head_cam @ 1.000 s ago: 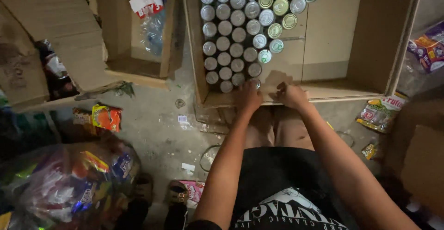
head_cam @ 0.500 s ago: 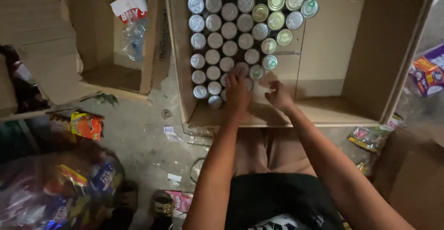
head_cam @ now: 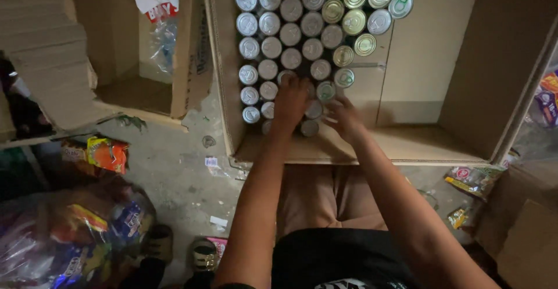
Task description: Organizing and stocking canned goods on shelves and in a storage box.
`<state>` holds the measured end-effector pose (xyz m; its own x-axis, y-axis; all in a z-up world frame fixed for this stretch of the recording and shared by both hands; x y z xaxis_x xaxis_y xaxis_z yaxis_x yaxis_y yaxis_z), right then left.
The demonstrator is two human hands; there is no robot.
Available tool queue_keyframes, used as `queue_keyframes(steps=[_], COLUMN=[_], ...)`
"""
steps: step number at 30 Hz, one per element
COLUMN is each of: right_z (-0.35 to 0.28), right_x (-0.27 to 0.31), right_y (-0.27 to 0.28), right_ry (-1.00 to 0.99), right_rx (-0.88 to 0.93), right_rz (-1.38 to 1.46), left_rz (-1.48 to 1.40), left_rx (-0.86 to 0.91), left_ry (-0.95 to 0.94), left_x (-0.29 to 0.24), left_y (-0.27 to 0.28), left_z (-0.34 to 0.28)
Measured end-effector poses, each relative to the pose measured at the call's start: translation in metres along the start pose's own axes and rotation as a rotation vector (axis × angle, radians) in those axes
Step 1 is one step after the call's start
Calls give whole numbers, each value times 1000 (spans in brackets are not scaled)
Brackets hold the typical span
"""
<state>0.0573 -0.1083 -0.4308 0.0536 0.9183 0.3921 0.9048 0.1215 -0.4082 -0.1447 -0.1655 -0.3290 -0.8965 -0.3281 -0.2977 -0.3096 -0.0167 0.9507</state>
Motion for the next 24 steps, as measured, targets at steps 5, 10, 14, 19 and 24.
queue_keyframes(steps=[5,10,14,19,24], right_z=[-20,-65,-50,-97,-182], right_x=[2,28,13,55,107], right_y=[0,-24,6,-52,-133], right_ry=[-108,-168,149,384,-31], right_rx=[-88,-165,-96,-112,437], right_rz=[-16,3,-142,-172,106], left_rz=[0,-109,-347,-820,-1298], left_rx=[61,112,-64,-167,-28], left_ry=[-17,96,204,257,293], left_x=[-2,-5,-7,-2,-7], left_y=[0,10,59,86,81], left_z=[-3,-12,-21,-46,-51])
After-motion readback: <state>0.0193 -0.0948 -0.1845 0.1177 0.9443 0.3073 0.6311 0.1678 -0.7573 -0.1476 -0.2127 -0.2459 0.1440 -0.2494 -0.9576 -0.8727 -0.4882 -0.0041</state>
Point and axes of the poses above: each hand's wrist, its own z-axis towards the middle knuckle, its own y-axis out of the back of the hand, x = y × z, the point moved 1 cm from there along z, towards the middle knuckle, and after that the axes turned 6 degrees about z, right-handed, at the moved point
